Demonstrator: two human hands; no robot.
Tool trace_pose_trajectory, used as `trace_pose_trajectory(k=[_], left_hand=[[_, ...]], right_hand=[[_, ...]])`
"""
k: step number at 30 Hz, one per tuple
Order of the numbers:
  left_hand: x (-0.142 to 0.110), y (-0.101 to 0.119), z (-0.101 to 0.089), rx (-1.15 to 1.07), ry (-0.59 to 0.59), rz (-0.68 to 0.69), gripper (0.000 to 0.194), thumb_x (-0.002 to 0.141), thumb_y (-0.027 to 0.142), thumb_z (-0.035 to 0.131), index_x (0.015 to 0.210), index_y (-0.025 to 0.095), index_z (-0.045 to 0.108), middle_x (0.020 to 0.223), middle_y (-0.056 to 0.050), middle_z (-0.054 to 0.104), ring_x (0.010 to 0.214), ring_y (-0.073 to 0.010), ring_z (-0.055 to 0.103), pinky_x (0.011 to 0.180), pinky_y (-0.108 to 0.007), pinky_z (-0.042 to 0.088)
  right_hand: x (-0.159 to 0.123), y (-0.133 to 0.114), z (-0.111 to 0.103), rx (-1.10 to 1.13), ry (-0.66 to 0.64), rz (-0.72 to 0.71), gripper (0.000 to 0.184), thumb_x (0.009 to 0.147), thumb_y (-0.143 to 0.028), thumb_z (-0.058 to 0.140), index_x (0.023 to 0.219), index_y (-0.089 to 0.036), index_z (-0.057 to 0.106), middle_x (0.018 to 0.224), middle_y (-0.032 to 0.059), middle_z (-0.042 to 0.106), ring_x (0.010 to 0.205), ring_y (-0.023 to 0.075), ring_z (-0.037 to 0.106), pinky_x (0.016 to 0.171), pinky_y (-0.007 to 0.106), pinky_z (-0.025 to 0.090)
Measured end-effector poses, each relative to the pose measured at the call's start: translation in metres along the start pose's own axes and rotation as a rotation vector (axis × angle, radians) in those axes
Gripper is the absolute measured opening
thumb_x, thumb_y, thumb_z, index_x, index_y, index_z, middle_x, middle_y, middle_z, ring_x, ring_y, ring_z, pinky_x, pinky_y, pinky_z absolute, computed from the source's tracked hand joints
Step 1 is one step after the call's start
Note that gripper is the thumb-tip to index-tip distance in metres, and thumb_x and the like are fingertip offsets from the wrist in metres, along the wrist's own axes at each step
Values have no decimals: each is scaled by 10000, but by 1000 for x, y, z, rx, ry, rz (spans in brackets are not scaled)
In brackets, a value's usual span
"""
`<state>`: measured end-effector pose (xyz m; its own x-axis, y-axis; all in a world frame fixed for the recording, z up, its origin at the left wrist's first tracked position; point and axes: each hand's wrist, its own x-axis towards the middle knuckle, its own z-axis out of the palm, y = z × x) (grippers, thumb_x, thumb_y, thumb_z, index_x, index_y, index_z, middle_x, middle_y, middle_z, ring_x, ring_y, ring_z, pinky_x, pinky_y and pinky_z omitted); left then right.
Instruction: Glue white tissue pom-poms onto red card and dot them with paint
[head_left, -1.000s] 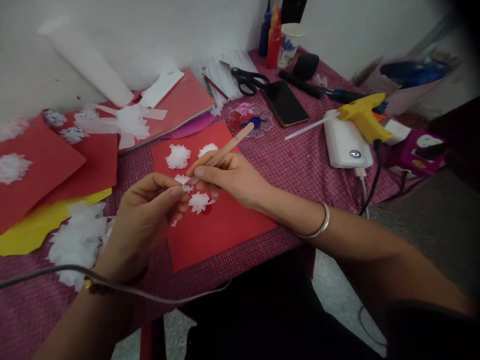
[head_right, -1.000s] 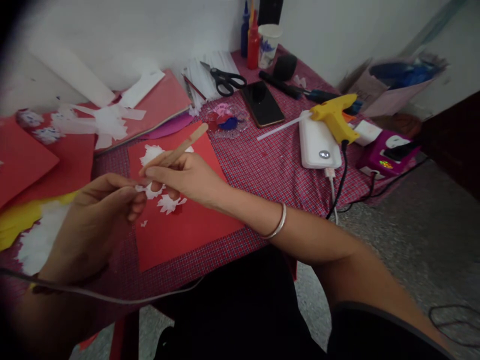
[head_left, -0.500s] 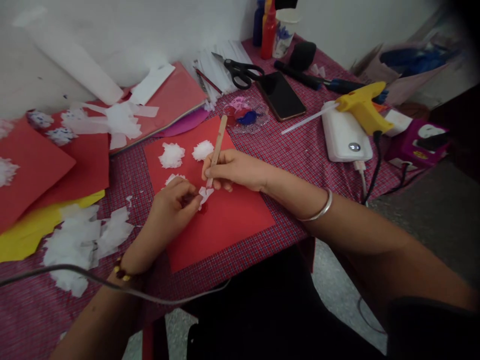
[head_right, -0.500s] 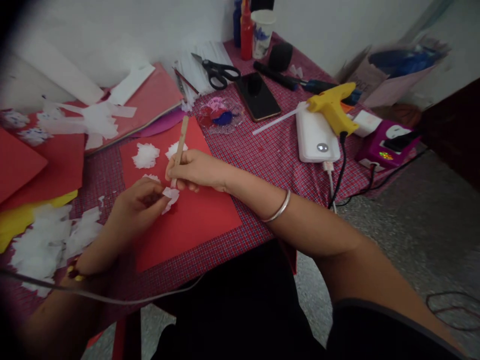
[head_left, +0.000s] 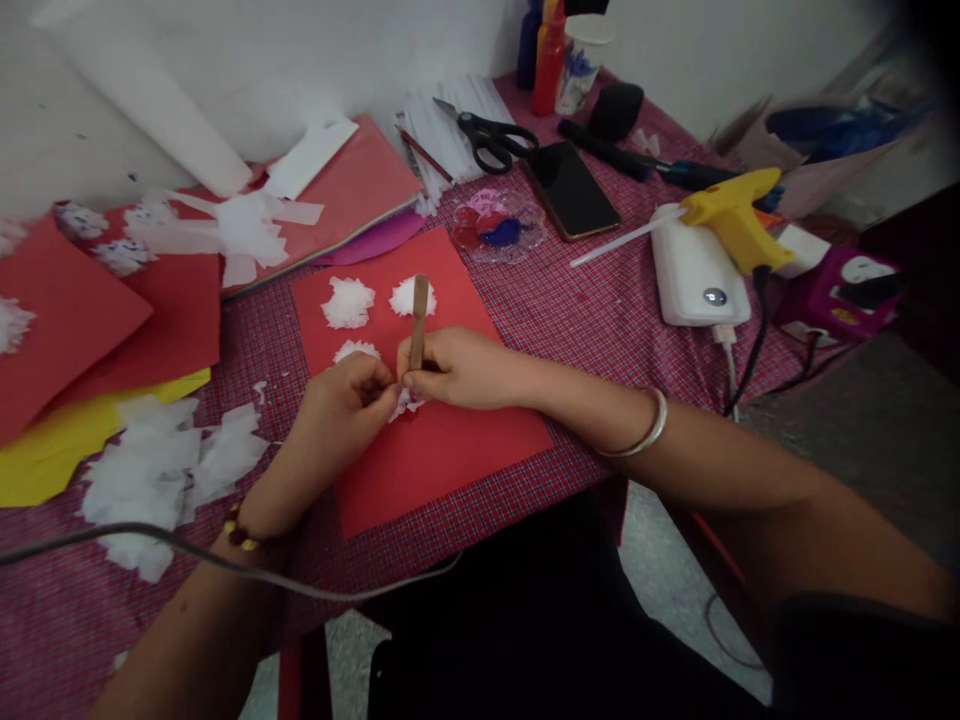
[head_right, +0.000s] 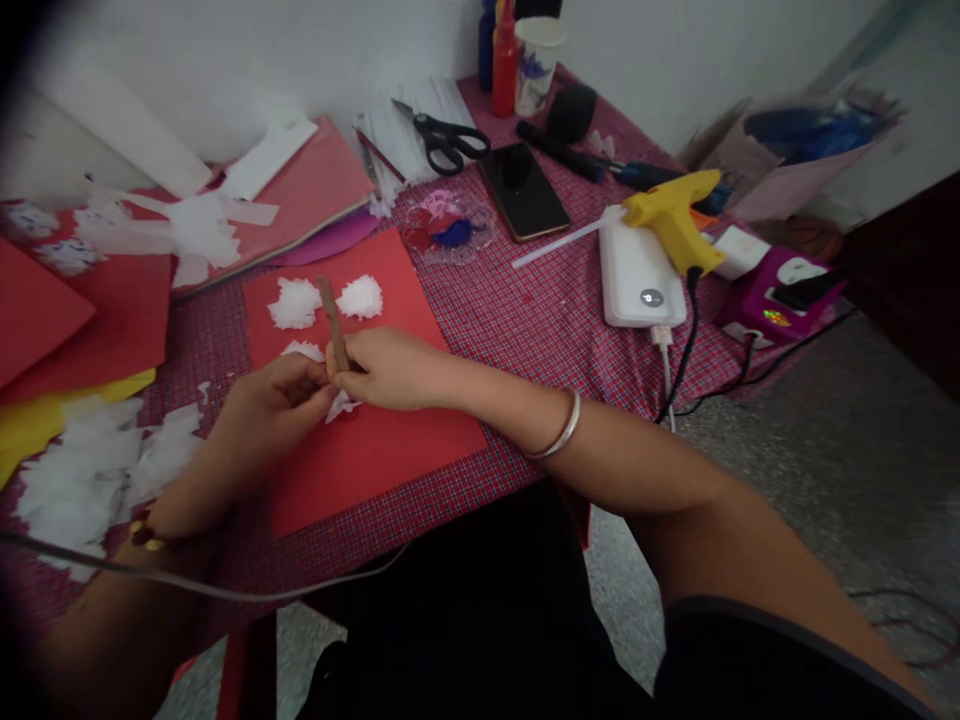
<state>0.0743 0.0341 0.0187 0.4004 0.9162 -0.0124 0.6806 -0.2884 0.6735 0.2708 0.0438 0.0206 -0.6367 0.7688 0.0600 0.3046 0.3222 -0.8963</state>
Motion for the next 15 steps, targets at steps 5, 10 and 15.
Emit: trace_pose_trajectory(k=[5,10,15], left_hand=[[-7,11,-16,-158,39,-42,103,819,292,616,752,219,646,677,19,638,616,-130,555,565,-266,421],[-33,8,-75,-120,446,-254,151,864,350,670,917,218,721,783,34,675,695,-118,583,596,-248,445],[-67,-24,-117,-27,445,-367,178,811,400,719,786,224,710,683,32,662,645,-134,589,579,-249,453]], right_hand=[[2,2,2,189,39,69,142,863,-79,549,758,-174,561,696,-17,610,646,112,545,617,231,415],[6,1,-3,605,259,279,184,927,-114,504,761,-174,557,509,-76,458,432,72,392,415,195,332],[3,0,-4,684,314,288,129,901,-108,557,795,-158,612,492,-78,443,433,66,389,407,186,336]])
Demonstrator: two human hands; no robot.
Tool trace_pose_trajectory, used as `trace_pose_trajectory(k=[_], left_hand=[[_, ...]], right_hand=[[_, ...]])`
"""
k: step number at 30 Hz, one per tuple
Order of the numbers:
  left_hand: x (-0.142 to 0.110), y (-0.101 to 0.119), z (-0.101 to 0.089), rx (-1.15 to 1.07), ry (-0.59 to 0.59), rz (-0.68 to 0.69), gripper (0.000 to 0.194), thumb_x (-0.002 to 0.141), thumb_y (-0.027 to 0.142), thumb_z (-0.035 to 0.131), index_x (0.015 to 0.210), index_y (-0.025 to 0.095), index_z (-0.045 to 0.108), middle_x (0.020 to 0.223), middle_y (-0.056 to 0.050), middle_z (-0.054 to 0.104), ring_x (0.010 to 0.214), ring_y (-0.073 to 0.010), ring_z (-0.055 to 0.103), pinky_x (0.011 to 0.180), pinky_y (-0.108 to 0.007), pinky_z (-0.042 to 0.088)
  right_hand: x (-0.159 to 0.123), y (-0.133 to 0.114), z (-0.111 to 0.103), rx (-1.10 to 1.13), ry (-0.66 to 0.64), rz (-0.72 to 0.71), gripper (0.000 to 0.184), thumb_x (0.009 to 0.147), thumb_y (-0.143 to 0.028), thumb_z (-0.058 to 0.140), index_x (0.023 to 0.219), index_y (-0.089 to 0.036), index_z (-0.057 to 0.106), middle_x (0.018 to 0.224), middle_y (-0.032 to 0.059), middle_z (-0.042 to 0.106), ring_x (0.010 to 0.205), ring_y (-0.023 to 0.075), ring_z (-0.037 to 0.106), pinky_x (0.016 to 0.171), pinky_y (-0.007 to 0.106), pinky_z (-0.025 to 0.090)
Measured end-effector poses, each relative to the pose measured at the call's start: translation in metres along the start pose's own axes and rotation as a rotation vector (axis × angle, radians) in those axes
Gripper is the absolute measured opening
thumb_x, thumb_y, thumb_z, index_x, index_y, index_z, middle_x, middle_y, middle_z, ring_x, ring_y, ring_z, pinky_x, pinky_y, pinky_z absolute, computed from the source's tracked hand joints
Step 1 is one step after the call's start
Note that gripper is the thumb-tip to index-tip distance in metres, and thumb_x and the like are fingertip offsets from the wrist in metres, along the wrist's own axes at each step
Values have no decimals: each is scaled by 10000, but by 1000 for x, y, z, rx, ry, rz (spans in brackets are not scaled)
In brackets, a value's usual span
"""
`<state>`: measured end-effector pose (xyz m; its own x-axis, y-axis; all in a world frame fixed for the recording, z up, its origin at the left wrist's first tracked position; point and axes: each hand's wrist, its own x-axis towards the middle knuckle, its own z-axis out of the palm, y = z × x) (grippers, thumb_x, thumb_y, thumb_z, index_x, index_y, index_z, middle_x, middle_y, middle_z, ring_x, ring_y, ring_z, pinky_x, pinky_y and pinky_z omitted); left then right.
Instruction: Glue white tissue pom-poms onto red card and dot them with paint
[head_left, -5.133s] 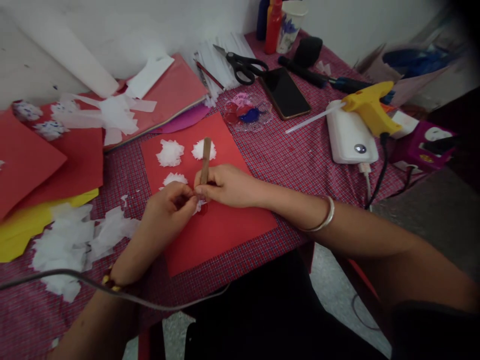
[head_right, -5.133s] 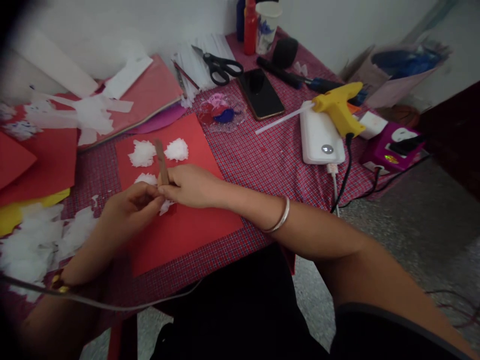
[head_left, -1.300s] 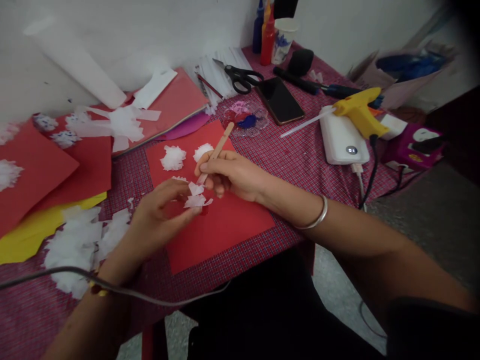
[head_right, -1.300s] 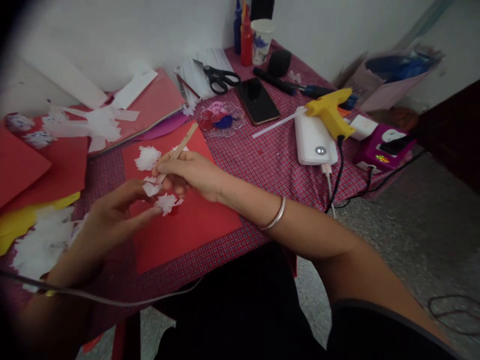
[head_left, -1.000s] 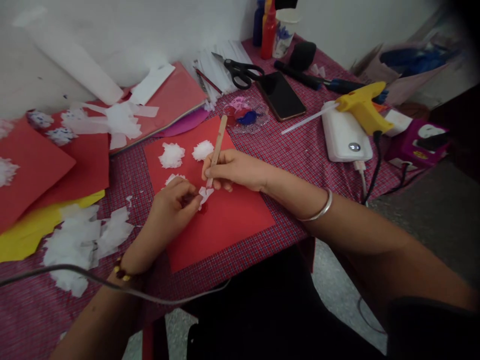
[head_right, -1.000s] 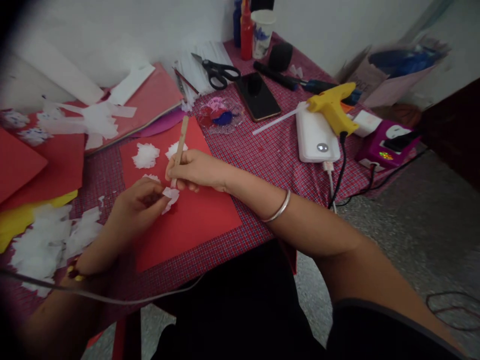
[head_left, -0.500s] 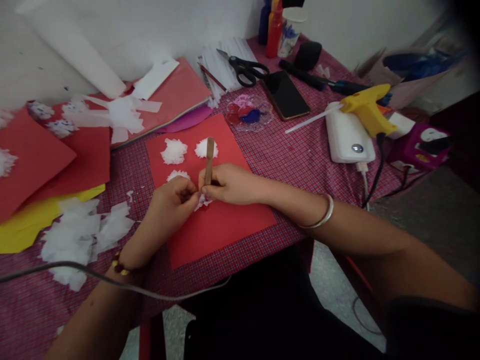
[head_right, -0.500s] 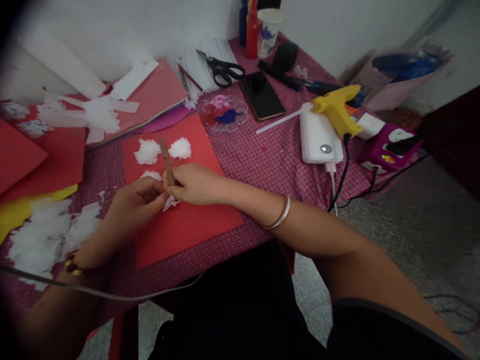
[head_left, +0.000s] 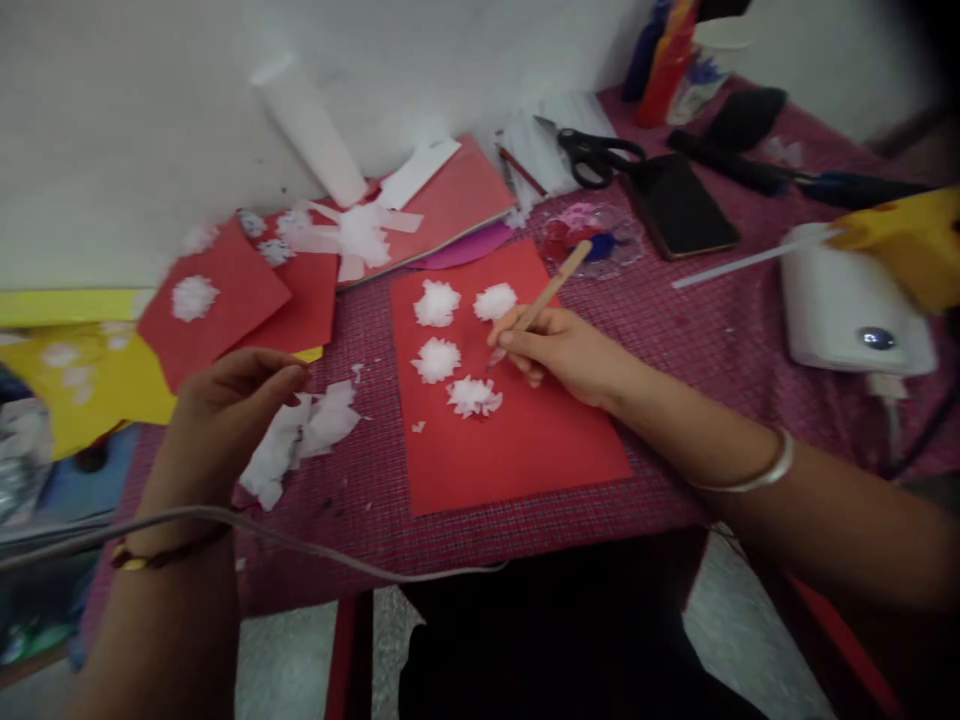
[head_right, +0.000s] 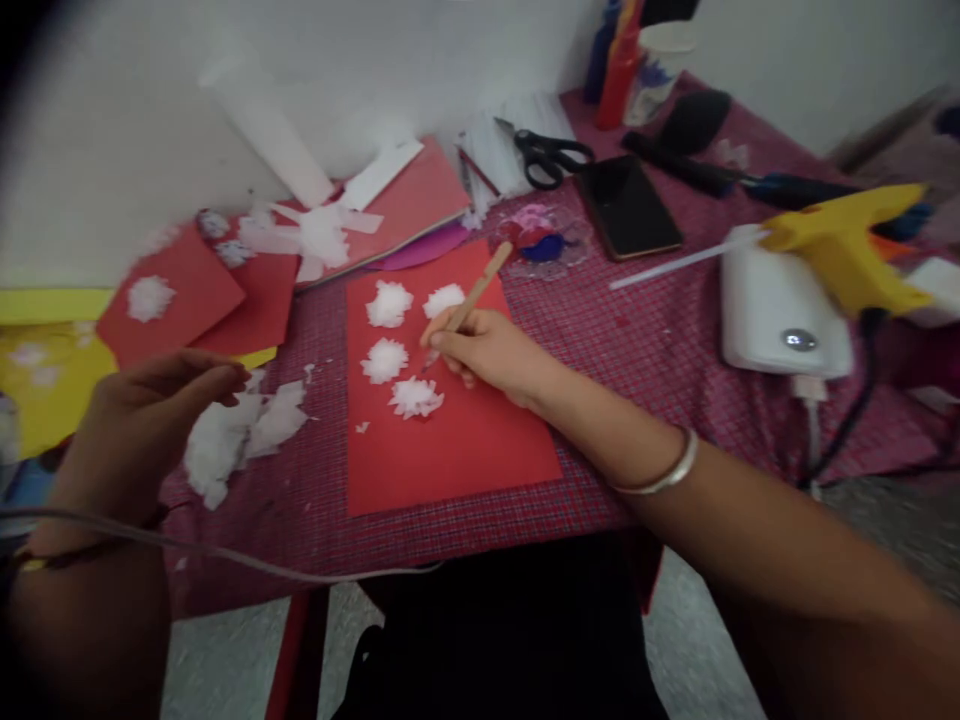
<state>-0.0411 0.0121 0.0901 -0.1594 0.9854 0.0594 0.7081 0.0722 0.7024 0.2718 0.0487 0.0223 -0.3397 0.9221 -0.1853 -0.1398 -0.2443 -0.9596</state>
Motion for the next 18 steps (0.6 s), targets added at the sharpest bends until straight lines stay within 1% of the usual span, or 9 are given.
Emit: trace_pose_trajectory(k=[3,4,6,8,10,11,13,16,18], left_hand=[[-7,-23,-8,136,-124,115,157,840,386,647,840,238,700,756,24,702,685,-156,631,616,-272,484],[-10,-29,-7,189,-168,175,149,829,375,646,859,241,702,798,7,718,729,-178,651,653,-295,505],[-16,-38,0,302,-241,311,171,790,339,672,928,247,711,951,-47,744,890,-239,677,800,-372,532],[-23,-45,8,418,-266,425,267,784,294,673,1046,247,703,1170,-98,709,1094,-298,637,971,-469,484],[-28,-48,14,528,-224,489,265,824,275,634,1080,235,693,1243,-122,672,1170,-320,598,1023,-517,443],[-29,-48,15,539,-176,489,230,839,288,627,1049,226,698,1218,-124,676,1159,-319,600,1019,-512,443],[-29,-46,13,461,-92,433,187,847,350,637,957,215,703,1113,-104,699,1096,-293,623,993,-462,459],[-18,-37,6,289,-94,197,260,867,448,599,913,211,694,955,-54,718,930,-230,655,847,-358,502],[-5,-33,4,277,-113,53,304,877,474,556,903,204,691,838,-38,707,778,-205,638,696,-320,484]], right_hand=[[1,4,-2,-5,-20,-5,93,888,-148,600,805,-158,641,524,-51,497,454,77,432,419,203,359],[1,5,-3,-10,-24,-5,88,885,-163,610,804,-160,647,530,-44,508,457,81,440,420,211,362],[1,7,-3,-20,-31,-7,83,878,-186,625,803,-166,654,540,-35,520,459,86,448,419,221,364],[1,8,-3,-29,-36,-16,82,871,-205,635,801,-171,659,544,-31,525,464,88,452,419,223,365],[0,8,-3,-43,-39,-21,77,861,-221,648,800,-175,660,546,-30,527,475,88,458,425,217,375],[0,8,-2,-52,-37,-19,78,856,-231,655,800,-177,659,548,-32,527,480,87,461,429,212,380],[0,7,-2,-72,-28,-7,87,850,-250,664,801,-179,655,551,-35,527,485,83,464,439,207,386],[-1,6,-2,-88,-23,6,89,856,-254,656,802,-183,654,558,-32,531,487,85,467,446,214,382],[-1,6,-1,-92,-24,5,87,861,-249,648,799,-187,655,561,-31,531,486,88,465,447,223,373]])
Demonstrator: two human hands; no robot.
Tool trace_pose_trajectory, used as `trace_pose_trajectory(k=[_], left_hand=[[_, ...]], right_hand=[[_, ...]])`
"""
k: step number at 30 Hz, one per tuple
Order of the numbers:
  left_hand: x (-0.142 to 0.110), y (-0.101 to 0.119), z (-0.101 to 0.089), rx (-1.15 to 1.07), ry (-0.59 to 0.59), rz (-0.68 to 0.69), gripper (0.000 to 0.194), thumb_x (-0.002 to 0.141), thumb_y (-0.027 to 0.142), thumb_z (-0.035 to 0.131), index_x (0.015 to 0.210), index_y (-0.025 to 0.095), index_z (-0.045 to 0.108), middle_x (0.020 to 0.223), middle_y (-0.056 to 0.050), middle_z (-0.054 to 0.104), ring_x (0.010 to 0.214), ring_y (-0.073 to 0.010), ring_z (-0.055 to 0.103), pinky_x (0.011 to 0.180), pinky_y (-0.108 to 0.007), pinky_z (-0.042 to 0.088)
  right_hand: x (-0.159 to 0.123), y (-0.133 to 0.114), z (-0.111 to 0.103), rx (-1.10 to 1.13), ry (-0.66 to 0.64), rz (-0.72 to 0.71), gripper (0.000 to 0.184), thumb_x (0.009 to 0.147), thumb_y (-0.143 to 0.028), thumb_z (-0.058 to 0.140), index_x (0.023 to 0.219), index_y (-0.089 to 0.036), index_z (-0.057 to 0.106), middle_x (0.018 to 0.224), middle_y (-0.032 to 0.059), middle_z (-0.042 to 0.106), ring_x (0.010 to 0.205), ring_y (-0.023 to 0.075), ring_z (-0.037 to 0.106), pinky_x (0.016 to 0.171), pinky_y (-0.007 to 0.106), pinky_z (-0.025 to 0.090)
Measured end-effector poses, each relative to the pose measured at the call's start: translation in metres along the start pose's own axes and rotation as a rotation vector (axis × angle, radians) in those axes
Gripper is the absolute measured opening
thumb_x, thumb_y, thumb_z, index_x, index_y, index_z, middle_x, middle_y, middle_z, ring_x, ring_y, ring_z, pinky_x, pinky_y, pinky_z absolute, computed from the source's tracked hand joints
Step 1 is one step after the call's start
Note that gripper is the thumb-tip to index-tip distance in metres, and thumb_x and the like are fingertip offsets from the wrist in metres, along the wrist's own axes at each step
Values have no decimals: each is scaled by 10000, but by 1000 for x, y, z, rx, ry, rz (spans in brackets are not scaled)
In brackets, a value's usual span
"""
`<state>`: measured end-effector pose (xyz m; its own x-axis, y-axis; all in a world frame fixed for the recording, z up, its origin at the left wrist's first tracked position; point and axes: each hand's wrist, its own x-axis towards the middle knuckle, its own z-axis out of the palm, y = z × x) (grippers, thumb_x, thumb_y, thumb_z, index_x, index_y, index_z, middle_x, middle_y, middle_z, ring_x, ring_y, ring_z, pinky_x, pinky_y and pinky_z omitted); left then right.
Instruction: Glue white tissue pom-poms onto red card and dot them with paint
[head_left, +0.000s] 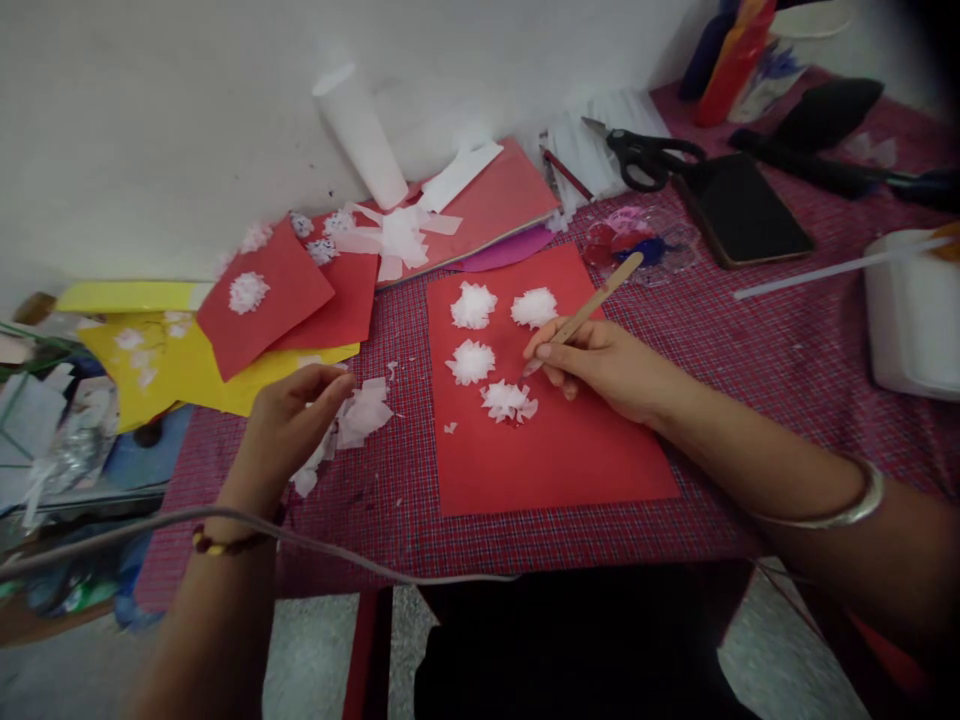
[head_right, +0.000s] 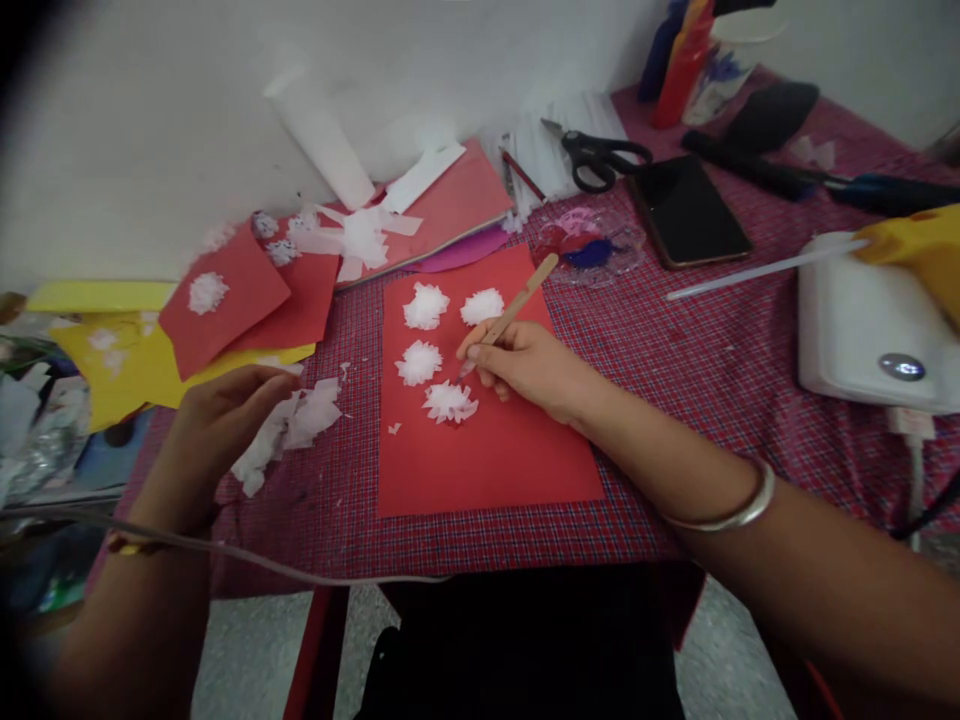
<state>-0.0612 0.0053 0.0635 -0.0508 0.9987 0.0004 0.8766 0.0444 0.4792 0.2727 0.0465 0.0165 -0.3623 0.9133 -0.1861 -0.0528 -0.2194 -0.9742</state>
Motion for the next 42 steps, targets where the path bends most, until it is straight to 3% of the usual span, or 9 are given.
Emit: trace_pose_trajectory(k=[6,11,17,23,27,31,35,37,42], left_hand=[[35,-9,13,107,-151,-32,286,712,476,669,785,200,656,732,-25,647,646,-184,551,587,-295,376],[33,-5,12,-9,-185,-74,247,664,401,678,575,204,559,571,15,520,541,-141,440,531,-277,306],[22,38,5,-380,-48,-86,221,732,381,660,745,214,515,658,37,524,559,-109,458,522,-239,346],[21,89,43,-837,-156,-68,347,656,257,787,969,223,643,736,34,628,628,-98,548,584,-208,430],[17,94,59,-787,-271,-62,159,716,320,746,770,201,656,663,28,618,591,-96,529,576,-216,421],[14,81,49,-513,-399,66,209,812,395,623,705,223,676,705,-13,664,672,-161,599,661,-296,470],[11,74,34,-205,-25,282,183,746,375,663,647,226,698,948,-55,690,942,-235,622,880,-375,449],[7,77,32,-237,48,193,168,762,367,664,681,226,703,868,-36,674,846,-205,609,787,-337,458],[-2,90,44,-636,-166,-158,175,786,387,673,773,220,722,622,10,598,546,-128,474,489,-245,352]], right_hand=[[1,-2,0,-9,2,0,96,877,-198,611,795,-180,658,551,-35,525,478,85,464,449,224,368],[1,0,1,1,-9,-26,102,886,-186,601,807,-173,664,552,-36,532,473,83,467,445,226,370],[-5,-1,4,16,-34,-210,87,892,-236,624,889,-174,686,616,-30,597,497,77,498,473,221,393],[-12,-7,8,35,-124,-344,214,927,-339,591,1017,-173,691,855,32,728,576,80,573,564,239,491],[-14,-5,12,28,-148,-324,229,930,-348,590,1044,-178,694,857,35,736,604,86,595,566,229,502],[-16,-5,15,41,-187,-293,185,931,-297,587,1009,-167,692,828,27,724,621,83,602,578,219,502],[-17,-5,19,64,-209,-314,173,930,-282,586,978,-157,696,788,15,697,615,78,589,569,209,487],[-18,-4,22,64,-216,-325,172,929,-276,586,983,-159,700,810,17,700,618,75,581,574,209,486],[-20,-3,28,56,-217,-347,165,926,-265,599,1013,-179,709,864,29,722,657,83,595,597,217,499]])
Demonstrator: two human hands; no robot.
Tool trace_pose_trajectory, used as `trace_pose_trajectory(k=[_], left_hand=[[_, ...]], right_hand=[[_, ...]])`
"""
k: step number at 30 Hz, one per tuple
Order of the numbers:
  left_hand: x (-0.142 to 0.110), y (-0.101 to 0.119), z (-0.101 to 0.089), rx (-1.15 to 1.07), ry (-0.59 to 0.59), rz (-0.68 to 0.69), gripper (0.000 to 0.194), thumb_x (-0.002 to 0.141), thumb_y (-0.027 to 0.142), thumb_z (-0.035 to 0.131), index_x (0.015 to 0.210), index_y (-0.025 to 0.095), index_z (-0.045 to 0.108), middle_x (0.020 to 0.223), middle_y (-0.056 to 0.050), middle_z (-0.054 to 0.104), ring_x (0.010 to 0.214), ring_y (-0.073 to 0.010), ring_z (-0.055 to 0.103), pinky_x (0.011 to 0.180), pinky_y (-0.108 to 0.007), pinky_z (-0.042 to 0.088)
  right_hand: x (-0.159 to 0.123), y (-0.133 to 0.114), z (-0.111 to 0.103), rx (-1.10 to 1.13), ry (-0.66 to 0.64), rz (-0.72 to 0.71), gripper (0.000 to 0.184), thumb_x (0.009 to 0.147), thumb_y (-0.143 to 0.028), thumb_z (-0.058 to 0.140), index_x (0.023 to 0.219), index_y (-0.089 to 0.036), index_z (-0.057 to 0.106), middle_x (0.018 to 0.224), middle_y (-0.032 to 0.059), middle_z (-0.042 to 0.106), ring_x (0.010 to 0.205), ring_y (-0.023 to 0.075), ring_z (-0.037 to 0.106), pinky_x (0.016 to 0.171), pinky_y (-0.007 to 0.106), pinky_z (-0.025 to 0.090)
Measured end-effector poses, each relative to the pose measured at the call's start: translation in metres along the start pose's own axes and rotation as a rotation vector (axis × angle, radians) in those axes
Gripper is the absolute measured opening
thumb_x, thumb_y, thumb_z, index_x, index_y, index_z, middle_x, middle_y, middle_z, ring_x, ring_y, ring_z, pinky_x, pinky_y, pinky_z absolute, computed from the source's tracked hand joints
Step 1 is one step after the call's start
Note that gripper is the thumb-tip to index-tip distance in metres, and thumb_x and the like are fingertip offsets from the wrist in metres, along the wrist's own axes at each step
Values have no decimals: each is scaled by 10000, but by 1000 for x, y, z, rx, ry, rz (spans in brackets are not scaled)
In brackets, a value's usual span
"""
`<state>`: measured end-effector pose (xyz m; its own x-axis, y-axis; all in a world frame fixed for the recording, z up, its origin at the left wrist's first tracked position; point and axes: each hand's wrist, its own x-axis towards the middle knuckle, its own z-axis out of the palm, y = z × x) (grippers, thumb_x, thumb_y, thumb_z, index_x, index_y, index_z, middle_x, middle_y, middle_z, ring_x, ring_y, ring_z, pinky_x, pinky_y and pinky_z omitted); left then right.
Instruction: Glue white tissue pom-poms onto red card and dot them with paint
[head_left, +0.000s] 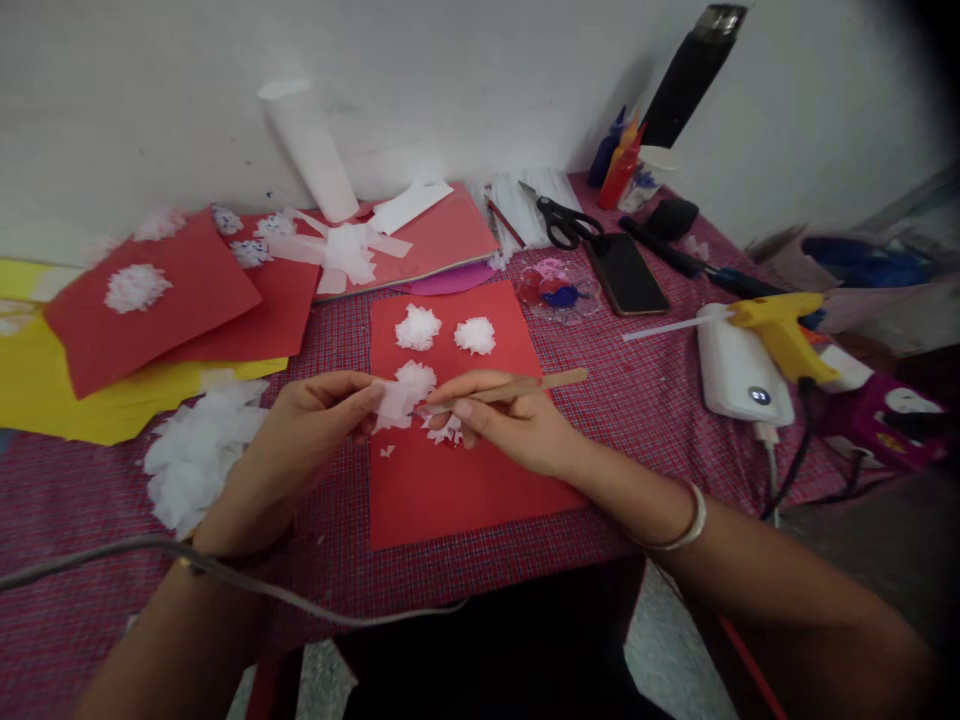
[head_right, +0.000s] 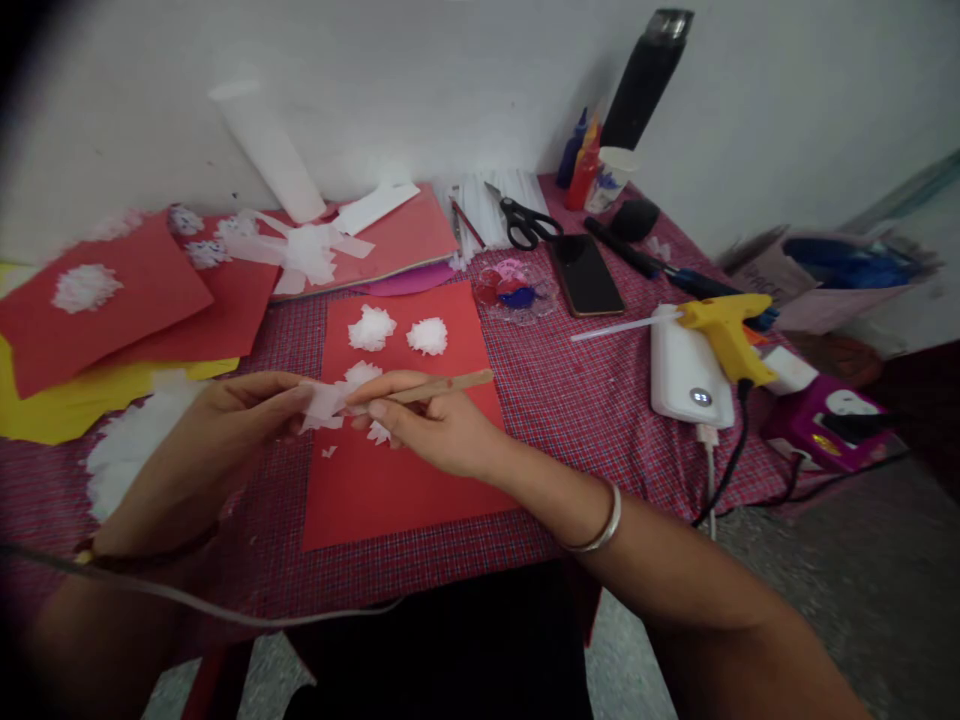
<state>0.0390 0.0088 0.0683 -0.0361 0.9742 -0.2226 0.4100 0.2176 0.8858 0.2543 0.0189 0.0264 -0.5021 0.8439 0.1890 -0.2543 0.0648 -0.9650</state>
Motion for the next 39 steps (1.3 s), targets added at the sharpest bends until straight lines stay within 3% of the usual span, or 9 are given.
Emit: trace_pose_trajectory(k=[5,8,11,13,18,21,25,31,39], left_hand=[[9,-11,1,-172,-186,-66,180,735,402,703,721,224,682,561,15,561,473,-114,434,447,-232,333],[16,-19,-9,54,-303,14,208,748,424,671,670,232,664,570,1,564,498,-131,446,468,-246,340],[17,-19,-16,339,-45,273,189,709,347,680,573,225,629,664,-34,581,649,-173,508,537,-262,366],[14,-14,-18,285,117,302,191,726,332,676,589,220,605,705,-29,573,683,-170,501,551,-258,360],[8,-9,-12,-288,-76,-4,248,723,354,756,668,203,566,580,48,468,501,-88,367,459,-213,288],[14,-18,-9,-432,-178,-75,257,666,351,811,703,194,610,617,45,506,494,-75,385,443,-199,293],[21,-27,-6,-323,-143,-47,225,716,406,754,680,206,660,621,20,548,531,-104,438,489,-224,363],[16,-20,-3,261,44,332,284,785,387,598,557,226,647,1004,-62,681,938,-227,613,818,-327,472],[9,-20,13,-82,-166,29,324,840,473,568,640,220,598,566,13,542,501,-133,442,468,-251,362]], right_hand=[[-2,0,1,-20,39,42,189,918,-331,622,1027,-212,719,899,33,743,677,102,620,607,243,513],[-2,0,1,-13,42,26,181,921,-328,627,1019,-211,724,850,25,738,657,99,617,601,243,511],[-1,1,1,11,37,19,168,919,-323,634,993,-203,726,813,22,728,677,105,641,607,240,517],[-1,2,2,21,42,34,176,912,-340,641,981,-202,726,812,25,727,663,104,637,603,242,518],[-1,1,3,-11,71,94,196,896,-360,637,976,-204,724,807,31,724,604,98,584,584,256,507],[-1,-1,3,-31,83,98,187,898,-358,629,962,-207,718,808,34,724,617,106,597,593,266,514],[-1,-1,3,-4,112,85,169,887,-353,648,963,-206,686,795,23,721,588,94,589,574,253,507],[0,0,4,19,137,88,192,872,-379,653,951,-205,639,797,15,720,584,87,583,560,242,496],[-2,-2,6,-24,89,71,166,887,-353,641,959,-204,650,804,17,708,625,102,605,595,257,503]])
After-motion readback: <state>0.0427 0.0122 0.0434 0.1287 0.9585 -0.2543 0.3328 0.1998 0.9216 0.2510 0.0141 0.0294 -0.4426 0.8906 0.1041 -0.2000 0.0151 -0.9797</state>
